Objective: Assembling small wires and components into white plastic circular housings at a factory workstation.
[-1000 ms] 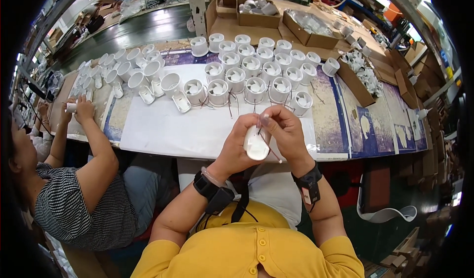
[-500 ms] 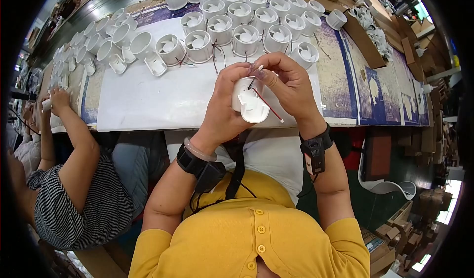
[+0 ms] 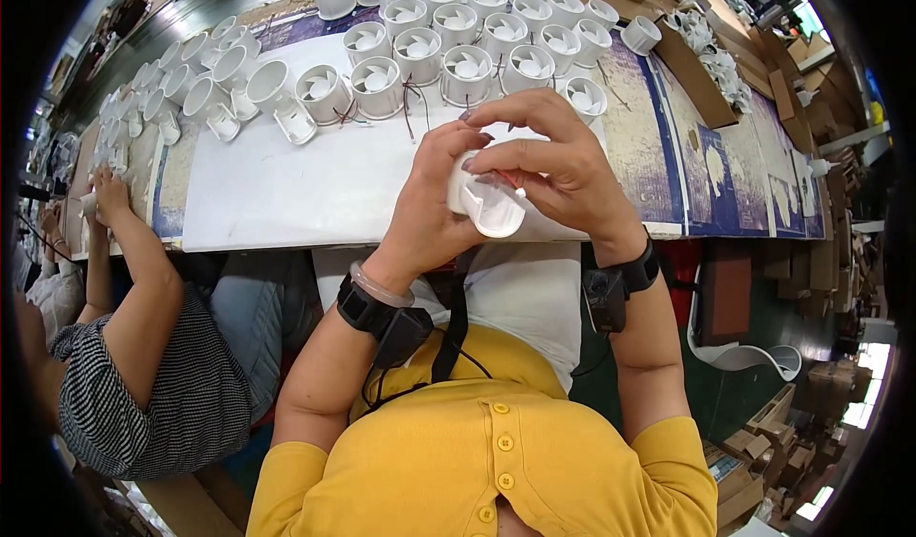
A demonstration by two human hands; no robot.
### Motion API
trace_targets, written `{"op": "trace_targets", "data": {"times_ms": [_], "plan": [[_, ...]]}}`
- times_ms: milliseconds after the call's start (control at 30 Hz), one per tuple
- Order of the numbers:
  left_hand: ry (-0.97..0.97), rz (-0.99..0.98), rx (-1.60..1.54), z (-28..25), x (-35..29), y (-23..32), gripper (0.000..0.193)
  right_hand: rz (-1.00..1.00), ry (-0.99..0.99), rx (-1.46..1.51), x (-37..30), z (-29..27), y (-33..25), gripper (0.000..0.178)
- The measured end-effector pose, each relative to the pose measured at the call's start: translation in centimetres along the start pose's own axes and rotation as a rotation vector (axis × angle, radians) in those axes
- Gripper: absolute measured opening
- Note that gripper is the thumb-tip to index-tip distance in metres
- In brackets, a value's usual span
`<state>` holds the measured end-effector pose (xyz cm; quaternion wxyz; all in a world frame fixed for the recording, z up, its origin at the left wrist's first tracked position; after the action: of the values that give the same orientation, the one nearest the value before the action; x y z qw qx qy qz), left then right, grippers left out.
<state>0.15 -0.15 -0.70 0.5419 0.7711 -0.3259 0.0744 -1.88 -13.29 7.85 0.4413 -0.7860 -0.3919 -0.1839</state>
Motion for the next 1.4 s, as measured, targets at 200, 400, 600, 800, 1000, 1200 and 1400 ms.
{"op": "trace_targets", "data": {"times_ms": [200,400,600,800,1000,1200,1400], "plan": [[0.000,0.099,0.042,-0.2,0.0,0.6,0.068,0.176,0.187,0.114,-1.3,1.1,2.0,0.009],[0.021,0.034,-0.036,-0.7,0.0,-0.2,0.070,0.423,0.502,0.821,-2.1,0.6,3.7,0.022],[0.034,-0.075,-0.115,-0.3,-0.1,0.1,0.087,0.517,0.463,0.818,-2.8,1.9,4.6,0.033],[0.011,-0.063,-0.080,0.2,0.0,0.6,0.102,0.684,0.304,0.933,-2.7,5.3,5.5,0.037],[0.009,0.008,0.061,0.2,0.2,0.2,0.112,0.678,0.313,0.983,-3.0,5.6,5.9,0.037],[0.066,0.021,0.246,0.7,0.0,0.6,0.110,0.665,0.491,1.148,-3.6,5.1,6.5,0.024],[-0.003,-0.063,0.277,1.4,-0.3,0.4,0.101,0.690,0.522,1.137,-4.2,4.7,6.8,0.021]]}}
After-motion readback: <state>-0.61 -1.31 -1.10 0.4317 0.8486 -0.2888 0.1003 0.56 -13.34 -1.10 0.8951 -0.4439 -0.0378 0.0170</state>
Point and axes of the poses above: each hand's wrist, its own x-axis towards the middle knuckle, its own z-axis out of the palm, y = z × x, the point moved 5 cm from there along x, towards the middle knuckle, and after that the axes turned 13 degrees about x, right-handed, at the moved point
